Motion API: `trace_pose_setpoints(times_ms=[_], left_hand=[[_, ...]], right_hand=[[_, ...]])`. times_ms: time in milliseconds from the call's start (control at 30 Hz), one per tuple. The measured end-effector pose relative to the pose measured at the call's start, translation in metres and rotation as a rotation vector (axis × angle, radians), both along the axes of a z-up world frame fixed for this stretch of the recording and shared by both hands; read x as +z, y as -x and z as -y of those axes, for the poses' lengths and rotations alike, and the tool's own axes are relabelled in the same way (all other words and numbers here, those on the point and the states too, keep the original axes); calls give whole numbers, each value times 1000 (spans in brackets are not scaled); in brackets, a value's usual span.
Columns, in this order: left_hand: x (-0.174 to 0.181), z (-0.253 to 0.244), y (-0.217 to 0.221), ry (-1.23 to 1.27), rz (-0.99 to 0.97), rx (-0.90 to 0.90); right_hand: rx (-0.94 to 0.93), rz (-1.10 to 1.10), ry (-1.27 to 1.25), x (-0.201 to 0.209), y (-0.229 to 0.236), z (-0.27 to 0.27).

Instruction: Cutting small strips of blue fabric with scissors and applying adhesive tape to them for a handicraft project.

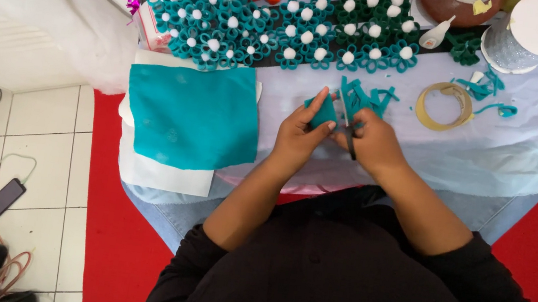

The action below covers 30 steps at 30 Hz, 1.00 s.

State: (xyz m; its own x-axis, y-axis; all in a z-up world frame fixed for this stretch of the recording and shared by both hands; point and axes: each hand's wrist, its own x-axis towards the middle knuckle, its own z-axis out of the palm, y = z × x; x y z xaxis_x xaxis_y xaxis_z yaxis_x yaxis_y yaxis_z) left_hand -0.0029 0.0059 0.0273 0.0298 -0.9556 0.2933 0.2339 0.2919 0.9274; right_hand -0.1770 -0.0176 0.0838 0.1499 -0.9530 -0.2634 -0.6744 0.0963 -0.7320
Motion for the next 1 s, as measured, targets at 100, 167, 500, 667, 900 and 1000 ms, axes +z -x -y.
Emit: trace_pose_setpoints(times_ms=[100,167,500,667,900,1000], left_hand=[[4,1,-1,8,-3,0],[1,4,-1,6,-6,-6],[13,1,-10,-91,-63,-24],[4,8,-7,-169,-38,-61],[19,7,-3,-273,-67,-58],[20,6,0,-267,-53,-38]], right_hand=[[-15,-116,10,41,8,7],[-4,-195,-10,65,14,10],[2,6,-51,84,37,11],[34,454,212,3,45,23],[98,489,213,8,11,12],[109,434,232,1,11,17]])
